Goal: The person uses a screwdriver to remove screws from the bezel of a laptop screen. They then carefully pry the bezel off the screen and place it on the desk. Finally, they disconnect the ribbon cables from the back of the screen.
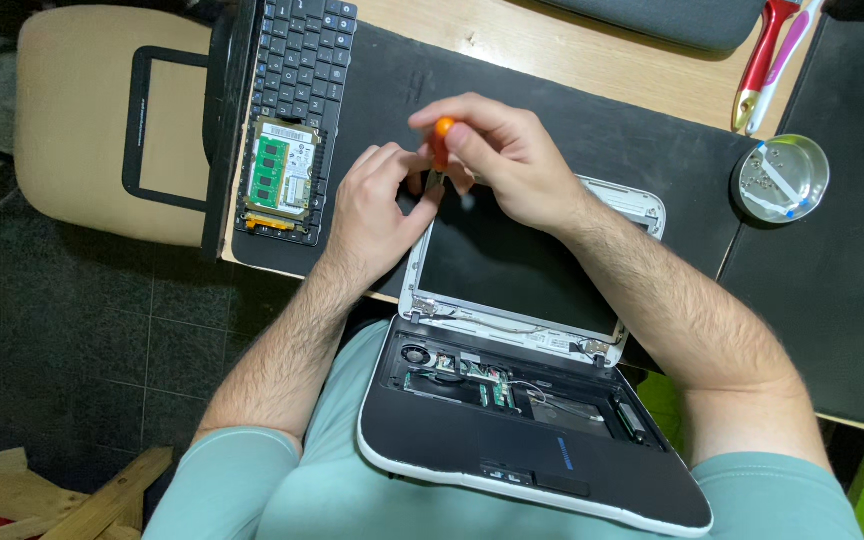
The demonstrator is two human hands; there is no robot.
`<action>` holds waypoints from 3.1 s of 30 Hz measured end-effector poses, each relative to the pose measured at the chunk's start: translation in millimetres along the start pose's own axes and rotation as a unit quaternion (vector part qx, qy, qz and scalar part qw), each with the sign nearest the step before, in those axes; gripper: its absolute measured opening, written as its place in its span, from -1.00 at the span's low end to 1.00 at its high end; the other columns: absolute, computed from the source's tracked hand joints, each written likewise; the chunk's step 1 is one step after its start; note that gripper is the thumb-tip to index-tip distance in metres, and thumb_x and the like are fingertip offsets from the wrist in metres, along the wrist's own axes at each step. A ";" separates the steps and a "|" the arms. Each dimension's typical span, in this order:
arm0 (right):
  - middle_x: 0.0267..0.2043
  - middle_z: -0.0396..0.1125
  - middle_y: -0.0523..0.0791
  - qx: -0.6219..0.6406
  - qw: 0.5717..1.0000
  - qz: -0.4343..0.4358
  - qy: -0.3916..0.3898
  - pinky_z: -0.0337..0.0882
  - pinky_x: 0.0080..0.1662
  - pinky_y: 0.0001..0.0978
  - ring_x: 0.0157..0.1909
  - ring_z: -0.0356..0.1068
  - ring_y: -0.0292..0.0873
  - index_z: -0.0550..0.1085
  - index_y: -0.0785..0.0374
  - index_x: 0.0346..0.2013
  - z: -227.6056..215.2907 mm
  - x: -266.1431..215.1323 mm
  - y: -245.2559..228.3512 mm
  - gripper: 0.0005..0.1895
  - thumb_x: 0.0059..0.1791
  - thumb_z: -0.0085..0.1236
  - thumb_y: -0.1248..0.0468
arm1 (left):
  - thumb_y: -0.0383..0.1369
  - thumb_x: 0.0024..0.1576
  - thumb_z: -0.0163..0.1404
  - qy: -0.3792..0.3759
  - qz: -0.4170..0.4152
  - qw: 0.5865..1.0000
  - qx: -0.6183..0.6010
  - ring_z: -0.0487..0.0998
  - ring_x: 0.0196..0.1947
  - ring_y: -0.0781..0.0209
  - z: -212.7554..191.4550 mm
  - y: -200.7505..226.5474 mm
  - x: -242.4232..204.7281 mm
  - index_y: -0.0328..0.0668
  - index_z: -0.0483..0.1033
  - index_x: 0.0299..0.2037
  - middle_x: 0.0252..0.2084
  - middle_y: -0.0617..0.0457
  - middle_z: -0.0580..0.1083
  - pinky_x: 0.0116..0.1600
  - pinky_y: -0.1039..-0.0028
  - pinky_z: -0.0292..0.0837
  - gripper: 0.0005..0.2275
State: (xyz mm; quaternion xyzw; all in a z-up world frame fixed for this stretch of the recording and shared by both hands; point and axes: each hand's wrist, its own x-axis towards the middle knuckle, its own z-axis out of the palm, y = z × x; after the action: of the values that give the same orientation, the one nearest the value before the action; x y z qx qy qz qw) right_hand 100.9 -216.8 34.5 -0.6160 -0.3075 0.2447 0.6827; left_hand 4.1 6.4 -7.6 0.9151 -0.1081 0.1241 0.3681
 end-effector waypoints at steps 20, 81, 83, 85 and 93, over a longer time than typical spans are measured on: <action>-0.21 0.58 0.23 -0.017 0.994 -0.031 0.106 0.37 -0.49 -0.45 -0.54 0.44 -0.08 0.20 0.20 0.25 -38.4 -67.6 -16.4 -0.50 0.48 -0.29 -0.20 | -0.51 0.35 0.32 0.009 0.017 1.000 -0.023 0.54 -0.17 0.03 -8.9 12.9 4.3 -0.22 0.74 0.11 -0.23 0.09 0.51 0.01 0.21 0.45 -0.83; -0.28 0.60 0.15 -0.213 0.891 -0.089 0.391 0.67 -0.12 -0.19 -0.33 0.65 -0.02 0.37 0.58 0.24 -30.6 -295.3 34.4 -0.44 0.20 0.58 0.34 | -0.53 0.34 0.40 0.018 0.049 0.999 0.004 0.62 -0.21 -0.16 3.4 -5.3 -2.4 -0.27 0.78 0.17 -0.30 0.01 0.49 0.02 0.00 0.60 -0.77; -0.31 0.59 0.15 -0.224 0.887 -0.089 0.394 0.66 -0.12 -0.16 -0.34 0.63 0.00 0.32 0.59 0.24 -18.5 -311.3 34.9 -0.46 0.21 0.51 0.40 | -0.54 0.34 0.40 0.014 0.052 0.999 0.001 0.62 -0.21 -0.18 3.4 -4.7 -0.9 -0.28 0.78 0.17 -0.29 0.00 0.49 0.02 -0.03 0.60 -0.77; -0.33 0.58 0.15 -0.235 0.882 -0.089 0.398 0.65 -0.12 -0.13 -0.36 0.61 0.03 0.27 0.60 0.24 -7.7 -321.3 37.5 -0.49 0.22 0.45 0.46 | -0.55 0.34 0.40 0.009 0.055 0.998 -0.001 0.61 -0.21 -0.20 2.9 -4.5 -1.2 -0.30 0.78 0.18 -0.29 -0.01 0.49 0.02 -0.05 0.60 -0.77; -0.31 0.58 0.18 -0.257 0.883 -0.139 0.368 0.58 -0.19 -0.05 -0.36 0.58 0.13 0.33 0.60 0.12 -2.1 -327.7 48.4 -0.61 0.21 0.43 0.56 | -0.56 0.36 0.39 0.017 0.063 0.998 0.001 0.60 -0.21 -0.20 3.9 -5.5 -3.6 -0.32 0.77 0.20 -0.29 -0.01 0.48 0.02 -0.05 0.59 -0.76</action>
State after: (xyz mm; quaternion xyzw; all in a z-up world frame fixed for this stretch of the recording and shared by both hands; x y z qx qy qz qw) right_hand -121.9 -446.0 -52.4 -0.7666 -0.1689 -0.1839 0.5916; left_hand 2.9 7.9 -15.1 0.9045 -0.1591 0.1625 0.3608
